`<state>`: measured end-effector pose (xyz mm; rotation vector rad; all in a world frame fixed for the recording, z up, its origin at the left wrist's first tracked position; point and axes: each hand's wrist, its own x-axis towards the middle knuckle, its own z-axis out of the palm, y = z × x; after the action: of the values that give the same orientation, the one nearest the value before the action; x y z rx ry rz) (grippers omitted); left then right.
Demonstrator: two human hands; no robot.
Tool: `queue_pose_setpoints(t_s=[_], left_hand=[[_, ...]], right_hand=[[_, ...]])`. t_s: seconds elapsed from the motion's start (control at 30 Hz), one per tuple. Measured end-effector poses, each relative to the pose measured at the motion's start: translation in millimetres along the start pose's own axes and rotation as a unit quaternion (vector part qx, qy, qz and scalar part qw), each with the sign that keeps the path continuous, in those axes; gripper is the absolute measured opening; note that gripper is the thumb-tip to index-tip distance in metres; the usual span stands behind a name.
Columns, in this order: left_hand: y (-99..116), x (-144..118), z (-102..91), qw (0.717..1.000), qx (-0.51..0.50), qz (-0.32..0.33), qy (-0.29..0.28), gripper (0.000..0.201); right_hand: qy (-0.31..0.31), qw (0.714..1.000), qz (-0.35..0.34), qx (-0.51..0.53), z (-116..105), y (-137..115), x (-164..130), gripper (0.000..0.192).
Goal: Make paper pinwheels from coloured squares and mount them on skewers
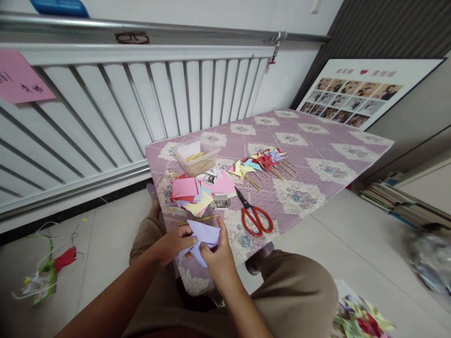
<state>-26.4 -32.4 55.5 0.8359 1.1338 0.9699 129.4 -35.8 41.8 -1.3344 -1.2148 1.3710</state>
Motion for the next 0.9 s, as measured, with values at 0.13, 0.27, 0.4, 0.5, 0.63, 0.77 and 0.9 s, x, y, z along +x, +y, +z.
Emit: queue_pose_setpoints(t_s=[0.13,0.27,0.4,0.5,0.63,0.77,0.9], left_hand=[[-16,-4,3.3,0.983,-0.173,-0.047,-0.047,0.041],[-46,-9,14.9,0.961,-0.274,-0.039,0.003,0.044],[-59,-11,36.9,0.961,-0.258,-0.026,0.096,0.037],[-54,-6,51.3,0.956,-0.254,-0.001,0.145,0.039],[-47,4,62.8,0.961,-0.236,0.024,0.141,0.037],[-52,9,66.6,0.962,-0.216,0.008,0.167,0.033],[-57,10,64.7,0.965,-0.205,0.008,0.166,0.027]], right_hand=[[0.059,0.994,0.025,0.083,3,6,2,0.084],[0.105,0.98,0.039,0.164,5,10,5,0.08],[0.125,0.975,0.045,0.179,8,11,7,0.08],[0.136,0.976,0.035,0.169,9,12,7,0.08],[0.145,0.977,0.014,0.156,10,18,7,0.08],[0.142,0.978,0.003,0.151,9,22,5,0.081],[0.147,0.977,0.0,0.152,10,20,2,0.08]])
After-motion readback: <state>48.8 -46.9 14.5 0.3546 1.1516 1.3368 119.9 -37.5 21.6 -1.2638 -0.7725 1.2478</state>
